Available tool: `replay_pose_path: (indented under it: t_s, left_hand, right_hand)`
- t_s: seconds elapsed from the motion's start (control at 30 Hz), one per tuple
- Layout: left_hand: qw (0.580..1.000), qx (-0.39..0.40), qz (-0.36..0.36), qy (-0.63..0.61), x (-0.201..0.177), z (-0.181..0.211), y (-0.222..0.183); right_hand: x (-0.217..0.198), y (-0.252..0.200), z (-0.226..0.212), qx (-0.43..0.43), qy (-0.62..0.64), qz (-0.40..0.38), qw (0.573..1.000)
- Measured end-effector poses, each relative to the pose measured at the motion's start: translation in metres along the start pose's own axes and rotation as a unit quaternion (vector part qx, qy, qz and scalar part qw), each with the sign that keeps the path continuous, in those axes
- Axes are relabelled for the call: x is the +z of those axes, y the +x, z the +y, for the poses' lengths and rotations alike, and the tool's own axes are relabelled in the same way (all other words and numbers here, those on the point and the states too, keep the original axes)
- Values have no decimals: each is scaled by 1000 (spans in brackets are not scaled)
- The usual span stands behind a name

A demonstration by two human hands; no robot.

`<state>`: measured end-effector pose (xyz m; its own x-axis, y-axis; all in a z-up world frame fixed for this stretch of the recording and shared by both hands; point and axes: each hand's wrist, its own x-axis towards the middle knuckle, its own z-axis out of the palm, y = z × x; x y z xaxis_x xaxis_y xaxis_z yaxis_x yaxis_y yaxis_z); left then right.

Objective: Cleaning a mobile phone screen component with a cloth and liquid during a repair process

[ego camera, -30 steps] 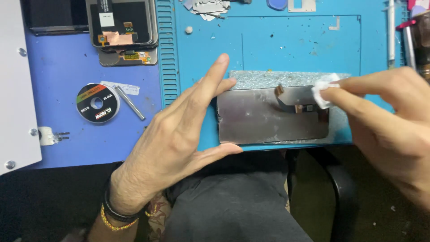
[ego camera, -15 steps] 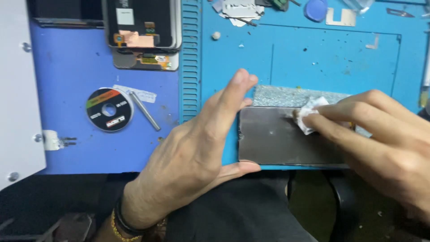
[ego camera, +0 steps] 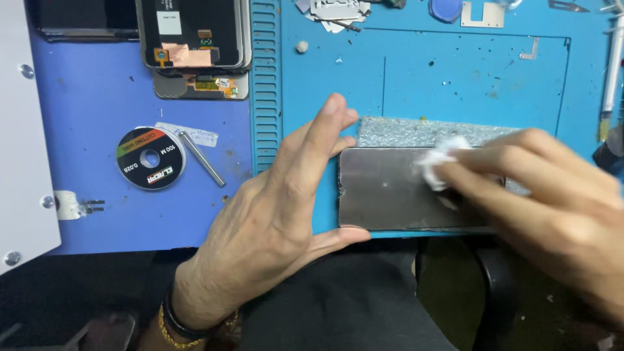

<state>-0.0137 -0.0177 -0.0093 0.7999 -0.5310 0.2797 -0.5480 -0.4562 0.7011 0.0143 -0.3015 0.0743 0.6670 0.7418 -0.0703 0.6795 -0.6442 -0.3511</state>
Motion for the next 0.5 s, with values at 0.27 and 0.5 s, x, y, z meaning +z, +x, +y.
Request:
replay_pose_path:
  t_s: [0.27,0.5]
  left_hand:
    - [1000,-16,-8,-23,2,2,1]
    - [1000,12,12,-11,3,-2,1]
  right_hand:
    - [12,13,3,-22,4,69,997]
    - [12,12,10,-37,18,32,999]
